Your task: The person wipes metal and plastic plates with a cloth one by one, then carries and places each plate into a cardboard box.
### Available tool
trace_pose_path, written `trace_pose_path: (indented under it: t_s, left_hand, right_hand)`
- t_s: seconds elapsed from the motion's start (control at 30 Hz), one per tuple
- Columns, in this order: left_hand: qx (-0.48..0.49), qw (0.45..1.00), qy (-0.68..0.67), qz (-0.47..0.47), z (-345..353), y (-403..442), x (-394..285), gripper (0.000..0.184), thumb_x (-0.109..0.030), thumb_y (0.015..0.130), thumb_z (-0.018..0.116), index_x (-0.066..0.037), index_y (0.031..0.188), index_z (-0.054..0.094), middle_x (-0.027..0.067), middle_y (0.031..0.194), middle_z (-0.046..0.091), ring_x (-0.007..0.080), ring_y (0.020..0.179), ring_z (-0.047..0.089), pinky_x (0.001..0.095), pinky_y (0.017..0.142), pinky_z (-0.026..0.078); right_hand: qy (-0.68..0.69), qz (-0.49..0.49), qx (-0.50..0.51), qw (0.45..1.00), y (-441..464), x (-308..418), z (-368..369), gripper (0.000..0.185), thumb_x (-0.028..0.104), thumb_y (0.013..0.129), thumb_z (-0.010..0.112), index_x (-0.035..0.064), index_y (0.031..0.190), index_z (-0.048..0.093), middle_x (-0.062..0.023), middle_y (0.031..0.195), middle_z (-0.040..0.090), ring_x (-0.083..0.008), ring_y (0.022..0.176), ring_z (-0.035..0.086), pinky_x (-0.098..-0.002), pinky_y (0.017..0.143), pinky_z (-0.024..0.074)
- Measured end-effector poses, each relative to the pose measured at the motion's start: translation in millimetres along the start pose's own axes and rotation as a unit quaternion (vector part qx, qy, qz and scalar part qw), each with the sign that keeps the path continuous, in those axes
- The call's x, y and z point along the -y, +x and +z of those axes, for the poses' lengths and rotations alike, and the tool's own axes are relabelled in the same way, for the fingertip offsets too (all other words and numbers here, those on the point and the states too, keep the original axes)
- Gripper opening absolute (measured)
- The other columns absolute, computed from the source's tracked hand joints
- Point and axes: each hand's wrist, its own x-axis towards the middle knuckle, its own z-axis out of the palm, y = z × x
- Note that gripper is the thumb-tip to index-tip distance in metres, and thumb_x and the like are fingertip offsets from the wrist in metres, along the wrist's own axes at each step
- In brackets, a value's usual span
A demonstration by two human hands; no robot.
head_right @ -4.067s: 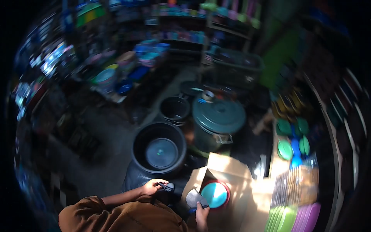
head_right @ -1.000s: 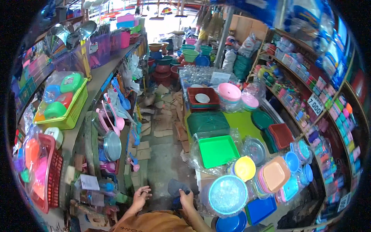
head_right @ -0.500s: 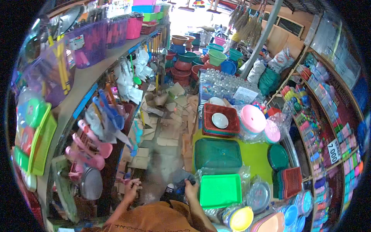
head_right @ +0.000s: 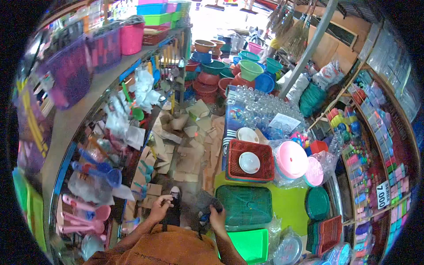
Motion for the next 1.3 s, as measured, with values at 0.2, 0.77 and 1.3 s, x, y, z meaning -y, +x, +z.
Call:
trace_pose_path:
  t_s: [0.2,0.77,1.3]
  left_hand:
    - [0.047,0.998,-0.037,0.022,10.5,128.5,-4.8,0.027,-0.002,0.088,0.046,0.0,0.114,0.052,0.0107,0.102,0.059,0.0163,0.086,0.058,0.0301,0.077,0.047]
    - [0.314,0.949,-0.031,0.003,100.2,422.9,-77.9,0.022,-0.006,0.089,0.048,0.001,0.11,0.055,0.0073,0.098,0.06,0.0135,0.083,0.058,0.0267,0.072,0.047]
    - [0.493,0.863,0.077,-0.083,236.4,364.7,-68.8,0.024,-0.006,0.09,0.047,-0.001,0.113,0.053,0.0054,0.101,0.058,0.0123,0.078,0.059,0.0242,0.063,0.046]
  right_hand:
    - [0.144,0.007,0.013,0.989,72.0,24.4,43.9,0.031,0.012,0.078,0.066,-0.0016,0.103,0.055,-0.0089,0.099,0.06,-0.0218,0.092,0.056,-0.0345,0.081,0.0446]
    - [0.178,-0.016,-0.274,0.945,197.8,101.5,74.7,0.023,0.023,0.086,0.06,0.0007,0.089,0.062,-0.0015,0.08,0.06,-0.012,0.074,0.055,-0.0272,0.068,0.045]
    - [0.2,0.019,-0.428,0.881,140.9,79.1,-17.7,0.024,0.024,0.083,0.066,-0.0001,0.081,0.063,0.0004,0.073,0.059,-0.0104,0.066,0.053,-0.0269,0.063,0.0447]
